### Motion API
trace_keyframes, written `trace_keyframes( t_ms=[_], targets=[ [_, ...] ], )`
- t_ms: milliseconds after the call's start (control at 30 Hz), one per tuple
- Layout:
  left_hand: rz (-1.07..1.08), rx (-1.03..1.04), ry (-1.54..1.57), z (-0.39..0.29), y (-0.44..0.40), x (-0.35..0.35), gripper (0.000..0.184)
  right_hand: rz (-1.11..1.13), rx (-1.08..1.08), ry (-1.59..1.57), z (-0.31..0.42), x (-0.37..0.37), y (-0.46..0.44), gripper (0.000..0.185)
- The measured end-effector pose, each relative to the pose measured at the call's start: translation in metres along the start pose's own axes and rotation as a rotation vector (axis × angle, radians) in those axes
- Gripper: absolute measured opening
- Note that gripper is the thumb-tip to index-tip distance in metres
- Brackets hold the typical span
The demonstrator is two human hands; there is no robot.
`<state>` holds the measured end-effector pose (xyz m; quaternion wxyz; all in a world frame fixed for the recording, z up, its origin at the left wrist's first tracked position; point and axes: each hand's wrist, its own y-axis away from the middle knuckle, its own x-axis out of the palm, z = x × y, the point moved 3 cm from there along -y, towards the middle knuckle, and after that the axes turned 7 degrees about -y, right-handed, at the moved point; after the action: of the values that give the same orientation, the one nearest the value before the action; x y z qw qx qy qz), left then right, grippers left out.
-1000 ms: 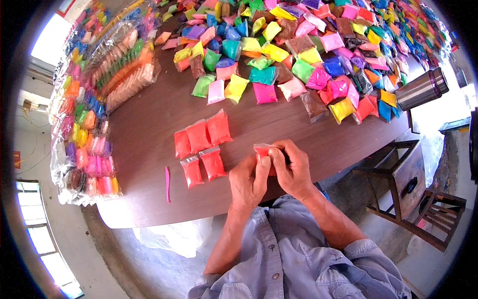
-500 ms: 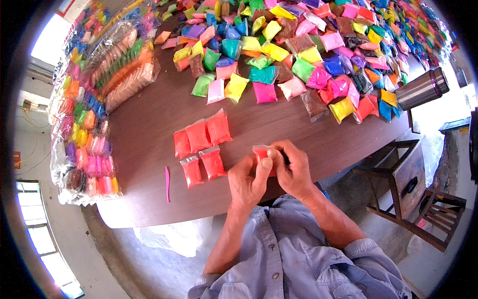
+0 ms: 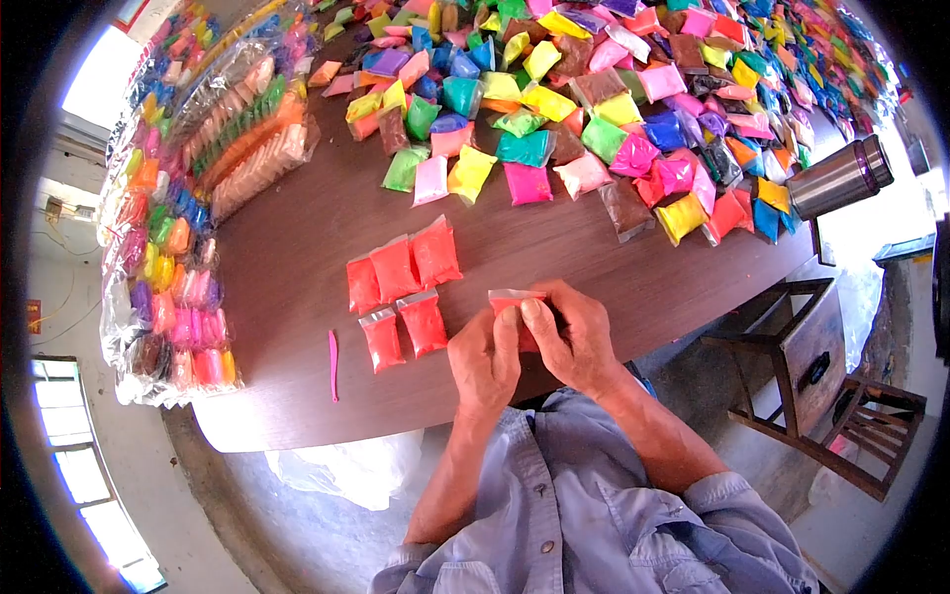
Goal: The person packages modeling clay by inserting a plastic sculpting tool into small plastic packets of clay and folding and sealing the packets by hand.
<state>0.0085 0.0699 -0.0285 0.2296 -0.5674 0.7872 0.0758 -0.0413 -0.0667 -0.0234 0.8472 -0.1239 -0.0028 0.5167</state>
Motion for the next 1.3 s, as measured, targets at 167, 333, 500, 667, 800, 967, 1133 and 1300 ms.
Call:
trace_keyframes(
  t_ms=[167, 333, 500, 667, 800, 967, 1133, 1300],
  targets=[
    [0.017, -0.045, 0.163, -0.012, -0.002, 0.003, 0.031, -0.014, -0.044, 0.0, -0.007, -0.002, 0.002, 0.018],
    [0.004, -0.065, 0.156, -0.006, -0.001, 0.002, 0.03, 0.009, -0.076, 0.006, -0.008, -0.002, 0.002, 0.016],
    [-0.042, -0.005, 0.02, 0.005, -0.001, 0.001, 0.025, 0.006, -0.065, 0.034, 0.0, 0.0, 0.001, 0.018],
    [-0.071, 0.063, -0.042, 0.008, -0.001, 0.0, 0.022, 0.02, -0.047, 0.033, -0.003, -0.001, 0.001, 0.017],
    [0.0, -0.064, 0.15, 0.001, 0.0, 0.001, 0.022, 0.001, -0.04, 0.012, -0.007, -0.003, 0.003, 0.015],
    [-0.059, -0.085, 0.291, 0.005, 0.001, 0.004, 0.02, -0.004, -0.044, -0.002, -0.006, -0.001, 0.002, 0.014],
    [-0.107, 0.015, 0.023, 0.003, -0.001, -0.003, 0.018, 0.011, -0.039, 0.022, 0.0, 0.0, 0.001, 0.015],
    [-0.075, -0.047, 0.023, 0.0, 0.0, -0.003, 0.025, 0.003, -0.048, 0.016, -0.001, 0.0, 0.001, 0.015]
  ],
)
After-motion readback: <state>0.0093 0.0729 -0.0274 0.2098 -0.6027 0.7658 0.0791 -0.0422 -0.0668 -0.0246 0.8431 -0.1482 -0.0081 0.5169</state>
